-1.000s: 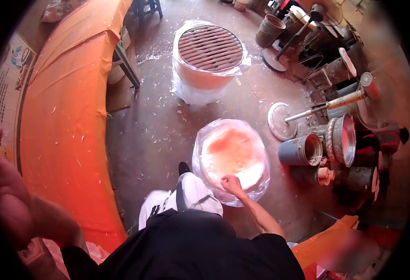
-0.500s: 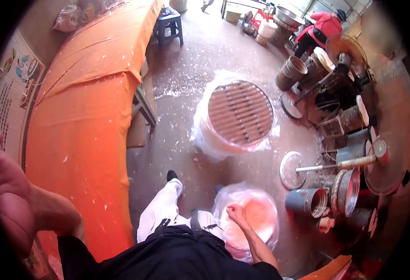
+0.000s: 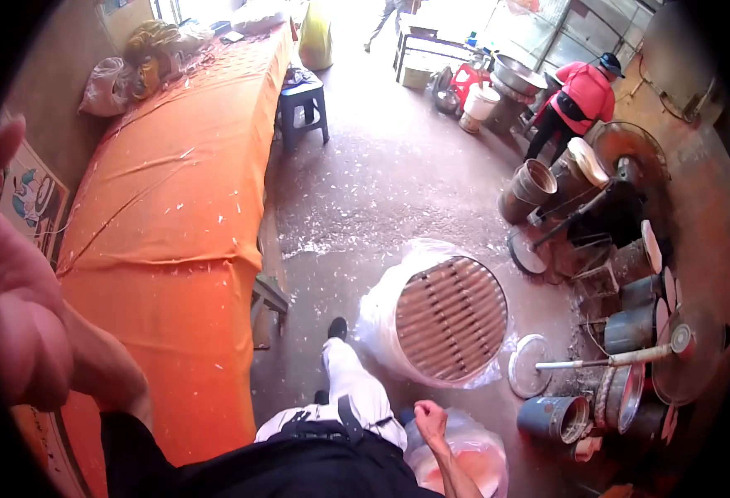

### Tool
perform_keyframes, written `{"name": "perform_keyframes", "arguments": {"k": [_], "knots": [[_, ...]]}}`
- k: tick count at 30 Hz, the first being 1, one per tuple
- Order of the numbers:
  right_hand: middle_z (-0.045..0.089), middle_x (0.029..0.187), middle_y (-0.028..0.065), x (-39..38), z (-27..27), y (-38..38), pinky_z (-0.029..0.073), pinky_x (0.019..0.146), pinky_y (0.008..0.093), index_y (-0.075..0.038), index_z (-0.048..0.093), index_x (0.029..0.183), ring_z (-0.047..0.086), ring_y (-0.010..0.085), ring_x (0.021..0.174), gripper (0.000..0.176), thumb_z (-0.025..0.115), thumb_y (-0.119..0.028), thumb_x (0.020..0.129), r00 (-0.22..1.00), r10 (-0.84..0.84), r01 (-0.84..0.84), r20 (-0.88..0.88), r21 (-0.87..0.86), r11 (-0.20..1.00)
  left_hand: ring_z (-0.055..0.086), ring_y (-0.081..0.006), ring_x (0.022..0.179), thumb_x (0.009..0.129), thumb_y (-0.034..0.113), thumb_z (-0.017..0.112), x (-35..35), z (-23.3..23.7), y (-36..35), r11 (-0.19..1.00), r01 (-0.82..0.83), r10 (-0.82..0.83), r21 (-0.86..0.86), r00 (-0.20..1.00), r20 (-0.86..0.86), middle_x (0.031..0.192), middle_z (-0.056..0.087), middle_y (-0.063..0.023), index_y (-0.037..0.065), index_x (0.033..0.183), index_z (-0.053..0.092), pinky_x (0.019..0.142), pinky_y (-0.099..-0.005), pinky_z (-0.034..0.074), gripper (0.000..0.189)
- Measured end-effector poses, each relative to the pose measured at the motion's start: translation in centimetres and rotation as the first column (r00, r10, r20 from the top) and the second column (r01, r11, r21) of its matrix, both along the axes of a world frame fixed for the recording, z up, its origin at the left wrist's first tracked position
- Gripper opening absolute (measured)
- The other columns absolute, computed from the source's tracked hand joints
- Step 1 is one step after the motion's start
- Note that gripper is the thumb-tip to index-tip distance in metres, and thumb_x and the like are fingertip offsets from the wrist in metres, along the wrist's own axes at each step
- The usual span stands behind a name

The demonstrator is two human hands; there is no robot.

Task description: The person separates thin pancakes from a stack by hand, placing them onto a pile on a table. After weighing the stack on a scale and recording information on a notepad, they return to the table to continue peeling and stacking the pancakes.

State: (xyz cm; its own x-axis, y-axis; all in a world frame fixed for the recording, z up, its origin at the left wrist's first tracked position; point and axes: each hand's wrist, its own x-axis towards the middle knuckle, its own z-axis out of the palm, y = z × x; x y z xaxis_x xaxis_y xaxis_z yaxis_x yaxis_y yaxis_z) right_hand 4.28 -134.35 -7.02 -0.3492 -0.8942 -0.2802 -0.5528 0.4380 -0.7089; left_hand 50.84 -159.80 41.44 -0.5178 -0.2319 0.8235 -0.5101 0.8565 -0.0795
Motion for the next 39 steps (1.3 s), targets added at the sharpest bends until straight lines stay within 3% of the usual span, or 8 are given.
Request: {"name": "perform_keyframes", "arguments": {"k": [13,20,21,24,29,31,33,39], "knots": [[0.068,0.072,0.0095,3.1,3.9,-32.9,0.050,0.060,0.0268,-0.002,0.069,0.090,0.062,0.0119,0.064,0.015,0.062,-0.010,0.080,0.982,0.182,-0.175,0.041,-0.138,0.975,0.057,-0.0337,0.105,0.090,0.025,0.059,1.0,1.0,-23.1,0.999,-0.028,0.031,-0.041,0.997,0.065,0.117,0.055,-0.0218,-0.004,0.128,0.042,0.079,-0.0363,0.049,0.050],[0.068,0.074,0.0107,0.4,-1.0,-41.0,0.051,0.064,0.0281,-0.002,0.070,0.090,0.065,0.0160,0.067,0.017,0.062,-0.011,0.078,1.000,0.022,-0.022,-0.005,-0.093,0.995,0.056,-0.0342,0.106,0.090,0.024,0.059,-2.1,-0.6,-37.7,0.993,0.115,-0.113,-0.021,0.989,0.099,0.118,0.055,-0.0218,-0.004,0.130,0.042,0.079,-0.0368,0.049,0.051],[0.068,0.074,0.0107,-0.2,-2.3,-41.5,0.051,0.065,0.0284,-0.002,0.070,0.090,0.065,0.0162,0.067,0.017,0.062,-0.011,0.078,1.000,-0.016,0.014,-0.023,-0.097,0.995,0.056,-0.0330,0.111,0.086,0.024,0.065,-3.7,-4.5,-39.7,0.993,0.049,-0.002,0.108,0.919,-0.393,0.123,0.054,-0.0213,-0.002,0.131,0.043,0.079,-0.0363,0.050,0.056],[0.067,0.071,0.0094,-1.1,-3.7,-41.3,0.051,0.058,0.0277,0.000,0.069,0.091,0.063,0.0154,0.060,0.018,0.062,-0.012,0.078,0.981,-0.190,0.188,0.036,0.062,0.980,0.061,-0.0183,0.093,0.075,0.000,0.073,-5.6,-12.2,-47.6,0.853,0.268,0.046,0.447,0.815,-0.577,0.105,0.060,-0.0103,-0.002,0.112,0.056,0.071,-0.0275,0.053,0.040],[0.064,0.068,0.0076,-0.1,-6.4,-38.2,0.049,0.049,0.0269,0.000,0.066,0.096,0.060,0.0136,0.052,0.020,0.061,-0.012,0.080,0.910,-0.376,0.294,0.177,0.366,0.883,0.064,-0.0151,0.080,0.080,0.003,0.069,-13.0,-27.2,-56.1,0.220,0.303,0.078,0.927,0.942,-0.327,0.086,0.065,-0.0084,0.003,0.110,0.057,0.071,-0.0272,0.052,0.033],[0.064,0.068,0.0079,1.9,-5.6,-38.7,0.050,0.048,0.0270,0.000,0.066,0.098,0.060,0.0140,0.052,0.022,0.061,-0.012,0.080,0.833,-0.504,0.352,0.228,0.484,0.801,0.065,-0.0222,0.079,0.078,0.006,0.070,-16.0,-30.9,-57.3,0.222,0.213,-0.221,0.951,0.961,-0.164,0.087,0.065,-0.0132,0.004,0.108,0.059,0.068,-0.0312,0.052,0.032],[0.064,0.068,0.0085,3.6,-5.9,-39.5,0.050,0.046,0.0270,-0.001,0.066,0.099,0.061,0.0145,0.052,0.023,0.061,-0.013,0.080,0.795,-0.571,0.389,0.204,0.550,0.739,0.063,-0.0324,0.078,0.077,0.013,0.068,-18.6,-34.1,-58.8,0.433,0.077,-0.437,0.898,0.889,0.135,0.086,0.063,-0.0167,0.005,0.106,0.061,0.067,-0.0376,0.051,0.031],[0.067,0.068,0.0069,2.6,-6.6,-46.9,0.051,0.055,0.0263,-0.006,0.071,0.092,0.063,0.0124,0.056,0.022,0.064,-0.023,0.080,0.753,-0.628,0.428,0.195,0.580,0.693,0.061,-0.0365,0.080,0.074,0.021,0.068,-22.1,-44.5,-66.6,0.292,-0.156,-0.556,0.944,0.775,0.300,0.085,0.062,-0.0185,0.005,0.102,0.061,0.071,-0.0447,0.050,0.032]]}}
